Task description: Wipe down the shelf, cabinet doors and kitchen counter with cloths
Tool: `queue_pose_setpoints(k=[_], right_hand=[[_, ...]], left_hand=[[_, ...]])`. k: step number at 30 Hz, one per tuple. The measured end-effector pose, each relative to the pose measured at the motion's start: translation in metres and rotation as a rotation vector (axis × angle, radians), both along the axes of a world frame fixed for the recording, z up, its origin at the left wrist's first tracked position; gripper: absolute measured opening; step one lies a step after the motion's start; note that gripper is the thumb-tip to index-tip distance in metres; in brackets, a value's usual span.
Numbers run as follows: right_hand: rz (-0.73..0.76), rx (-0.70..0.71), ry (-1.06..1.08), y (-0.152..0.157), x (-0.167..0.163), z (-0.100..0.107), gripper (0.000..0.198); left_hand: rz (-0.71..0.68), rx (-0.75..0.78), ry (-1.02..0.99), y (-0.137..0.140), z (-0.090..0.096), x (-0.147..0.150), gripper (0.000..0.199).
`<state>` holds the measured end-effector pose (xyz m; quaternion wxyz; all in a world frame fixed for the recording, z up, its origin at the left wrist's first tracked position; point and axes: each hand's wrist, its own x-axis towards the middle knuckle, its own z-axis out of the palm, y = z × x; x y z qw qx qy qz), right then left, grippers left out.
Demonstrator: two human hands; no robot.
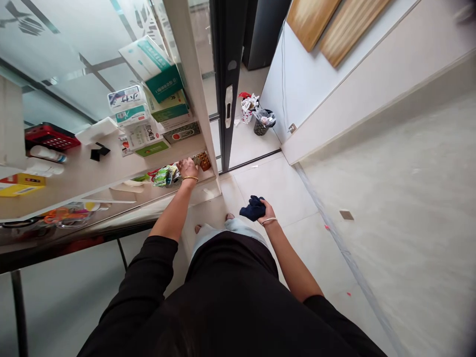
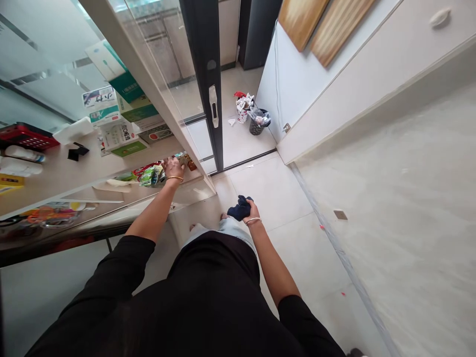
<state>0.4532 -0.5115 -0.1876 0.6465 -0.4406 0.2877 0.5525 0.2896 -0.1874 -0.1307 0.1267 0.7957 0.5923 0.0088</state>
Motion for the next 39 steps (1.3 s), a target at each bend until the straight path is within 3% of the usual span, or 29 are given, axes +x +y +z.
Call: queue_pose_setpoints(k=[5, 8, 11, 14, 20, 23, 26, 31, 35, 39], right_hand=[[0.027, 0.007, -0.035, 0.007, 0.006, 0.013, 0.024], [0.08, 0.027, -0.094, 0.018, -0.002, 0.019, 0.032], [0.244, -0.022, -0.41, 0.033, -0.012, 0.024, 0.052], [0.418, -0.088, -0.794, 0.053, -0.021, 0.028, 0.053], [0.595, 0.111, -0.974, 0.104, -0.045, 0.041, 0.047], [0.71, 0.229, -0.938, 0.126, -0.062, 0.039, 0.053], [0.732, 0.274, -0.882, 0.137, -0.079, 0.031, 0.05], [0.684, 0.249, -0.816, 0.135, -0.09, 0.019, 0.045], [0.646, 0.211, -0.766, 0.123, -0.081, 0.016, 0.045], [0.583, 0.11, -0.754, 0.112, -0.067, 0.011, 0.038]], left_hand=[[0.115, 0.083, -0.312, -0.007, 0.001, -0.016, 0.023], [0.237, 0.026, -0.612, -0.011, -0.002, -0.031, 0.017], [0.412, -0.162, -0.981, -0.023, -0.011, -0.039, 0.024], [0.504, -0.349, -1.179, -0.05, -0.024, -0.039, 0.029], [0.416, -0.559, -1.279, -0.116, -0.04, -0.029, 0.034], [0.325, -0.538, -1.244, -0.131, -0.04, -0.026, 0.026], [0.297, -0.458, -1.157, -0.135, -0.04, -0.027, 0.017], [0.344, -0.403, -1.071, -0.131, -0.041, -0.048, 0.026], [0.444, -0.293, -0.907, -0.111, -0.034, -0.074, 0.035], [0.309, -0.184, -0.829, -0.064, -0.022, -0.071, 0.035]])
